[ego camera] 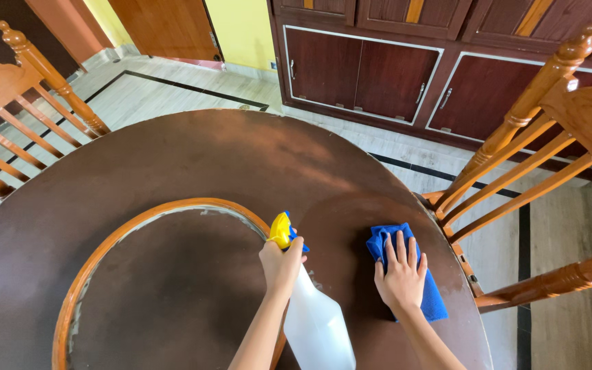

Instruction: The person sprays a cleaning solution onto a round wooden table and wipes the surface with a blue cloth. They move around the table to clean different sections, including the area around a circular inlay.

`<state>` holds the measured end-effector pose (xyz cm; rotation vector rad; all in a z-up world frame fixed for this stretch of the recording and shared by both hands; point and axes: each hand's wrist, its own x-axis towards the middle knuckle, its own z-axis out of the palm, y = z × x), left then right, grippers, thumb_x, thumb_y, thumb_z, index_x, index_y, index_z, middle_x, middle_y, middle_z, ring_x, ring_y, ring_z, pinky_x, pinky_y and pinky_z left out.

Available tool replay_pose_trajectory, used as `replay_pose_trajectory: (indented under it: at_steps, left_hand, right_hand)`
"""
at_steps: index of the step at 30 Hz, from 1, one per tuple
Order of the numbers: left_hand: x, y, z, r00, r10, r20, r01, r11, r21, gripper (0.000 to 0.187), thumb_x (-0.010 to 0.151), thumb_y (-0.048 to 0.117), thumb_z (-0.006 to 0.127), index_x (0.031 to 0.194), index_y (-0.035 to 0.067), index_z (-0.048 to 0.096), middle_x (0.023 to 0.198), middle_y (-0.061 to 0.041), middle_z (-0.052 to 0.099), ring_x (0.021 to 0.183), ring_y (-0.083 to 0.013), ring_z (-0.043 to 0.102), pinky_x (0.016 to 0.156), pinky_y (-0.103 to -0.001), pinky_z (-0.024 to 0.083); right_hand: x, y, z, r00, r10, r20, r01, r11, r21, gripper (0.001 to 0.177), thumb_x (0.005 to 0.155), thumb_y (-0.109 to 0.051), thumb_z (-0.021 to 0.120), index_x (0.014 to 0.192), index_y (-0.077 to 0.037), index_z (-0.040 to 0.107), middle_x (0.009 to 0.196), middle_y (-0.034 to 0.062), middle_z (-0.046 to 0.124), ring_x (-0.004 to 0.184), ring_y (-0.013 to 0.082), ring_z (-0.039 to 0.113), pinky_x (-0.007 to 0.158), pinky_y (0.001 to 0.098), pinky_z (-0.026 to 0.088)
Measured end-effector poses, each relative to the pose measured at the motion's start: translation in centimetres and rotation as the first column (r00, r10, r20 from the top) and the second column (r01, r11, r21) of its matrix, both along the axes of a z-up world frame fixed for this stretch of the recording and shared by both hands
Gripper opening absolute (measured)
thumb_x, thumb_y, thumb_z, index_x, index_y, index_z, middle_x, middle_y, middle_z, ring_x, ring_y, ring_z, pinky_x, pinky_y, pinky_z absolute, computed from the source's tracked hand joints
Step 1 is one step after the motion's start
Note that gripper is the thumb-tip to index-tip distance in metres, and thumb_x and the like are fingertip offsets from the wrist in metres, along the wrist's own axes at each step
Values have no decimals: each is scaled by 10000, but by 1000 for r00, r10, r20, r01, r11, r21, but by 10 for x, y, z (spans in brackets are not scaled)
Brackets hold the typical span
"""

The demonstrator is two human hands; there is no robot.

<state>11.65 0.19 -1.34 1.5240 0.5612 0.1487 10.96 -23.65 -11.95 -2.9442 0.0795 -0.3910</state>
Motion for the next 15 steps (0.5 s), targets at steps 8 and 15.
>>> replay_pose_trajectory:
  at_steps: [8, 15]
  left_hand:
    - [-4, 21, 2, 995, 36, 95, -18, 982, -190, 455, 842, 35, 641, 1287, -48, 595, 1186, -152, 672, 991, -218, 718, 657, -391, 635]
    - [-5, 16, 12, 992, 99, 77, -101, 994, 26, 324, 852, 54, 671, 1141, -90, 698, 978, -181, 742, 711, -234, 764, 567, -351, 616]
  right_hand:
    - [-8, 76, 20, 869, 492, 48, -494, 868, 51, 647, 878, -296, 628, 1485, -132, 476, 1597, 111, 377, 1487, 325, 282, 1182, 541, 210]
    - [38, 129, 26, 777, 629, 13, -628, 775, 76, 654, 871, -295, 617, 1492, -140, 481, 1611, 103, 352, 1503, 332, 250, 1193, 555, 174]
